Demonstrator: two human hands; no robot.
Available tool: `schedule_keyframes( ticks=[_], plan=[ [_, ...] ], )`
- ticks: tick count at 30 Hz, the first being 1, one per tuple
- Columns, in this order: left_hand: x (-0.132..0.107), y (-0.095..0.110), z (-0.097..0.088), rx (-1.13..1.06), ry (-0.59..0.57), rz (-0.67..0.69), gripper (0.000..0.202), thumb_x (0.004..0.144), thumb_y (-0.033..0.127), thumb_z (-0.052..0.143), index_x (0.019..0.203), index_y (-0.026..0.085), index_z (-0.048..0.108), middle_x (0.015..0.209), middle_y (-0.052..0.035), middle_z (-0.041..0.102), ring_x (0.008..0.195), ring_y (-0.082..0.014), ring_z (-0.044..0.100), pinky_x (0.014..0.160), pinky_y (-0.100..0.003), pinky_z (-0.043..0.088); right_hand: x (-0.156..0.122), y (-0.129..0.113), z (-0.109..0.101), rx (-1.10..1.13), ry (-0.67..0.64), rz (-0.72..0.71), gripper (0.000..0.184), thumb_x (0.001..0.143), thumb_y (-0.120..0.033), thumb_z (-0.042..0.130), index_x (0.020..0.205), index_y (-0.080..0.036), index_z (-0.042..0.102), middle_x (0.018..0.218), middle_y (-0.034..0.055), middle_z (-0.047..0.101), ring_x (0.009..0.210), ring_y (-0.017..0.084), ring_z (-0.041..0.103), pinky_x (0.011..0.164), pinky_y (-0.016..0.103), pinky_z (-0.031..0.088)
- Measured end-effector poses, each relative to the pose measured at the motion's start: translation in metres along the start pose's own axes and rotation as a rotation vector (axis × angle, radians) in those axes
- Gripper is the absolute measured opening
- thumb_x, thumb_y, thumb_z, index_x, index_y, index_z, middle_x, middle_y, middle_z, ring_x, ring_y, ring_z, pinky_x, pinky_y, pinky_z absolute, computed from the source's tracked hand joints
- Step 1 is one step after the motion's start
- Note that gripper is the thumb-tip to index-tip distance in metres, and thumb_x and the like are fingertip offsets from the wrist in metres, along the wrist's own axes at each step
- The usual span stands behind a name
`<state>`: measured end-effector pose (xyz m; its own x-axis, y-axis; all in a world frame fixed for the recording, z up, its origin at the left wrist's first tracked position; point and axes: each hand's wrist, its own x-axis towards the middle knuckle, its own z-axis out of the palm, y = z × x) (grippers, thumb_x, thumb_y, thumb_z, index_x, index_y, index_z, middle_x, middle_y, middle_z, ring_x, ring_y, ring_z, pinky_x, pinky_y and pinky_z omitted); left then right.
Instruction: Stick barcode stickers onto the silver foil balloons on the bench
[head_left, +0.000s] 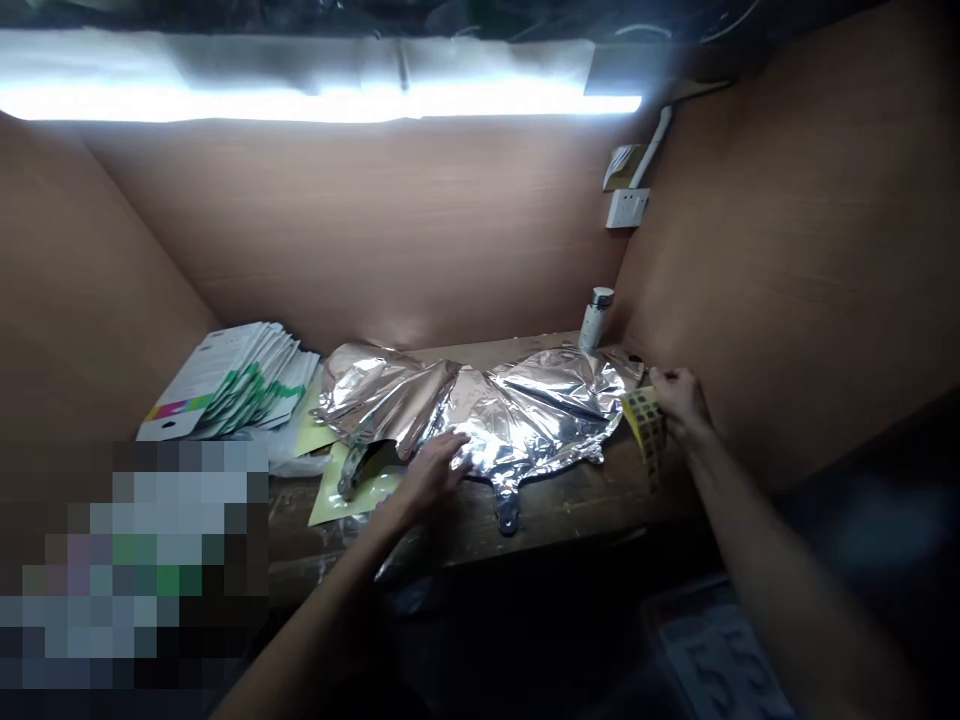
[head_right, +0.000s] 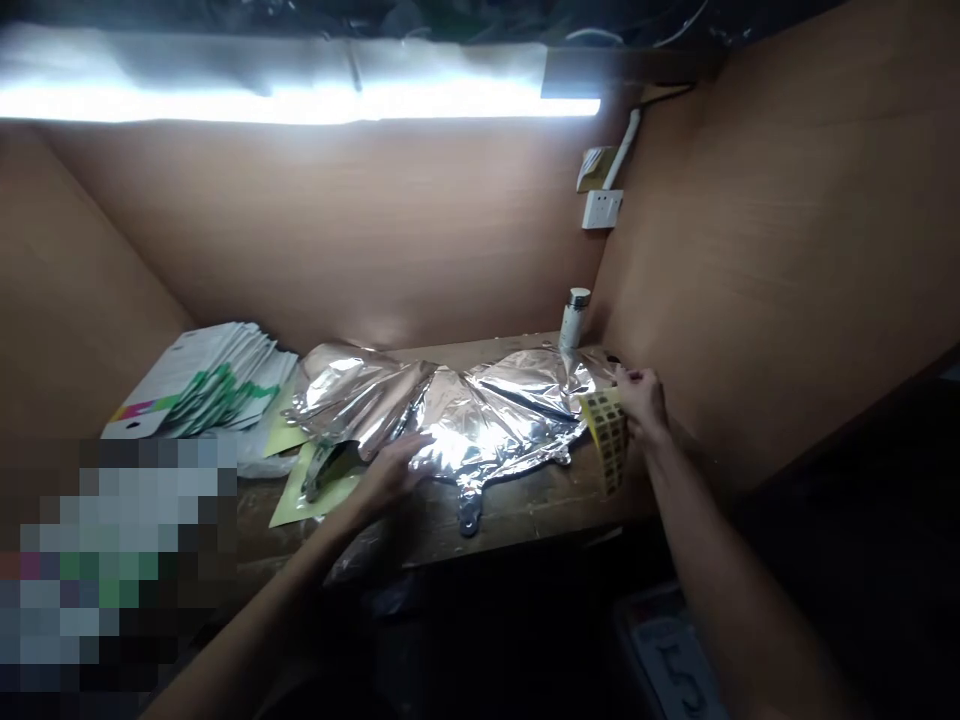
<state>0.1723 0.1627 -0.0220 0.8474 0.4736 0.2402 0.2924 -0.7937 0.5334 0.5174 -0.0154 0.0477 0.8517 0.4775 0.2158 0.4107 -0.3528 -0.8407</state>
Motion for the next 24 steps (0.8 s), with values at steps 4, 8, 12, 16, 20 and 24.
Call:
schedule_keyframes(
  ticks=[4, 8, 12, 16, 20, 24],
  plan=[
    [-0.025, 0.088, 0.036, -0.700, -0.095, -0.008, 0.075, 0.086, 0.044, 0.073, 0.151, 0.021, 0.043, 0.148, -0.0143, 0.052, 0.129, -0.0299, 0.056, 0.105, -0.041, 0.049, -0.062, 0.004, 0.041, 0.106, -0.028, -0.013, 0.041, 0.091, -0.054, 0.055, 0.099, -0.014, 0.062, 0.068, 0.0023, 0.061, 0.056, 0.014, 0.052, 0.053, 0.023, 0.042],
    [-0.041, 0.129, 0.062, -0.943, 0.188, -0.197, 0.035, 0.091, 0.042, 0.066, 0.111, 0.013, 0.067, 0.094, -0.0093, 0.071, 0.083, -0.0204, 0.066, 0.074, -0.030, 0.054, -0.128, 0.001, 0.083, 0.360, -0.057, -0.088, 0.039, 0.098, -0.054, 0.048, 0.099, -0.017, 0.059, 0.065, -0.0006, 0.055, 0.054, 0.014, 0.050, 0.050, 0.024, 0.039],
    [-0.050, 0.114, 0.054, -0.895, 0.314, -0.336, 0.031, 0.091, 0.041, 0.066, 0.083, 0.012, 0.065, 0.074, -0.0046, 0.063, 0.068, -0.0155, 0.057, 0.062, -0.025, 0.046, -0.158, -0.002, 0.072, 0.111, -0.058, -0.518, 0.028, 0.103, -0.036, 0.045, 0.112, -0.019, 0.066, 0.098, 0.0087, 0.067, 0.090, 0.022, 0.062, 0.080, 0.035, 0.047],
    [-0.059, 0.101, 0.047, -0.910, 0.239, -0.342, 0.032, 0.092, 0.043, 0.064, 0.087, 0.011, 0.064, 0.076, -0.0038, 0.060, 0.070, -0.0144, 0.054, 0.064, -0.024, 0.044, -0.171, -0.006, 0.061, -0.179, -0.254, -1.007, 0.033, 0.100, -0.020, 0.051, 0.130, -0.022, 0.062, 0.121, 0.0104, 0.065, 0.112, 0.027, 0.057, 0.098, 0.046, 0.034],
    [-0.065, 0.100, 0.053, -0.974, 0.259, -0.395, 0.041, 0.094, 0.049, 0.058, 0.076, 0.012, 0.056, 0.069, -0.0003, 0.049, 0.062, -0.0097, 0.041, 0.056, -0.021, 0.036, -0.179, -0.003, 0.072, -0.148, -0.328, -1.155, 0.027, 0.099, -0.018, 0.054, 0.125, -0.016, 0.062, 0.112, 0.0097, 0.069, 0.100, 0.023, 0.059, 0.090, 0.044, 0.036],
    [-0.071, 0.097, 0.056, -1.040, 0.270, -0.470, 0.044, 0.094, 0.053, 0.057, 0.075, 0.013, 0.052, 0.066, 0.0013, 0.044, 0.059, -0.0087, 0.037, 0.053, -0.020, 0.031, -0.188, 0.007, 0.083, -0.032, -0.305, -1.207, 0.025, 0.095, -0.013, 0.059, 0.120, -0.017, 0.062, 0.109, 0.0082, 0.069, 0.099, 0.022, 0.060, 0.091, 0.043, 0.038]
  ],
)
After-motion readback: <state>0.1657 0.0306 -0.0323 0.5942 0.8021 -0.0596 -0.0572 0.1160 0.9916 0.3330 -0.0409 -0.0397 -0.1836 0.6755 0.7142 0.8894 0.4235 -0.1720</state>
